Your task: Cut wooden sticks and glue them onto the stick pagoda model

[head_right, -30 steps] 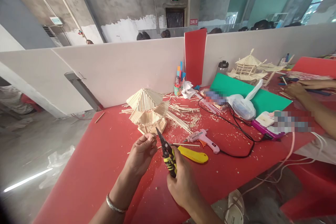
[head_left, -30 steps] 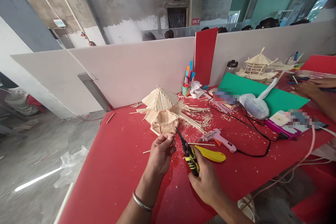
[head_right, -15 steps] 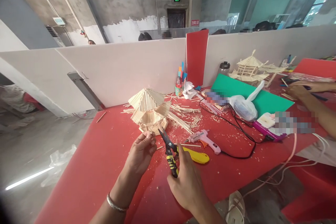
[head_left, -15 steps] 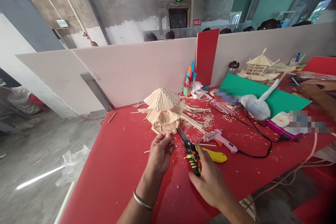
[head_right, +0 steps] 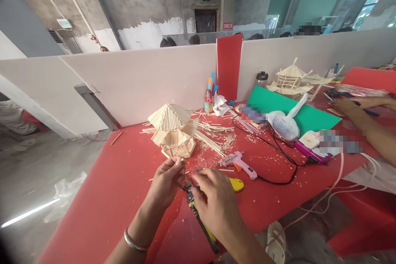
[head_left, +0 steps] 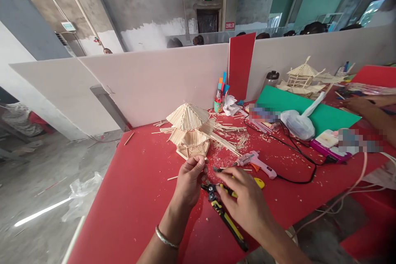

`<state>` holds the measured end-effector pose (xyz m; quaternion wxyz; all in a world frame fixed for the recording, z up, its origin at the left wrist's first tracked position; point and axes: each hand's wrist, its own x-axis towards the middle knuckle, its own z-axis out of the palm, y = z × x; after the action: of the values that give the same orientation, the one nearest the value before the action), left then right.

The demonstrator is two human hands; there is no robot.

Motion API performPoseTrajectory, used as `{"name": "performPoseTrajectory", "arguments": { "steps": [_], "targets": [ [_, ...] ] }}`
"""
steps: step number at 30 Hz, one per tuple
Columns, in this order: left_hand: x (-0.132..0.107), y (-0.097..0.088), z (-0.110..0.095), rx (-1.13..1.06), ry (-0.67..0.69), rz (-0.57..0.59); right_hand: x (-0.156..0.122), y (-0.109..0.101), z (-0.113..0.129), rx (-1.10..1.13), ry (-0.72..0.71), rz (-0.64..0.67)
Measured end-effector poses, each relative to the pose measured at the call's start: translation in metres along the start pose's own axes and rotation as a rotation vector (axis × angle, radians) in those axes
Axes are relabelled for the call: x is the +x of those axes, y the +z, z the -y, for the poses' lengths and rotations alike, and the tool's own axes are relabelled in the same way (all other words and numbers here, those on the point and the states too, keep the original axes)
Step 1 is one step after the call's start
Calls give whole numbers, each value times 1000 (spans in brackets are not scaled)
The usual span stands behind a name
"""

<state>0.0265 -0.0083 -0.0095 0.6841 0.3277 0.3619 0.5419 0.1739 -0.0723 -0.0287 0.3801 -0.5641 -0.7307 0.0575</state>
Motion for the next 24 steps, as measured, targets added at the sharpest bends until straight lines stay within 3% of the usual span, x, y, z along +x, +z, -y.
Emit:
{"name": "performPoseTrajectory", "arguments": {
  "steps": [3, 8, 14, 24],
  "targets": [
    [-2, 2, 4, 9, -56, 54, 24, -8, -2, 165, 0, -137],
    [-4, 3, 10, -9, -133, 106, 45, 0, -6, 352, 20, -112],
    [-4, 5, 13, -25, -147, 83, 46, 14, -8, 535, 91, -173],
    [-4, 6, 17, 7, -88, -1, 40, 23, -7, 332, -29, -232]
  ]
}}
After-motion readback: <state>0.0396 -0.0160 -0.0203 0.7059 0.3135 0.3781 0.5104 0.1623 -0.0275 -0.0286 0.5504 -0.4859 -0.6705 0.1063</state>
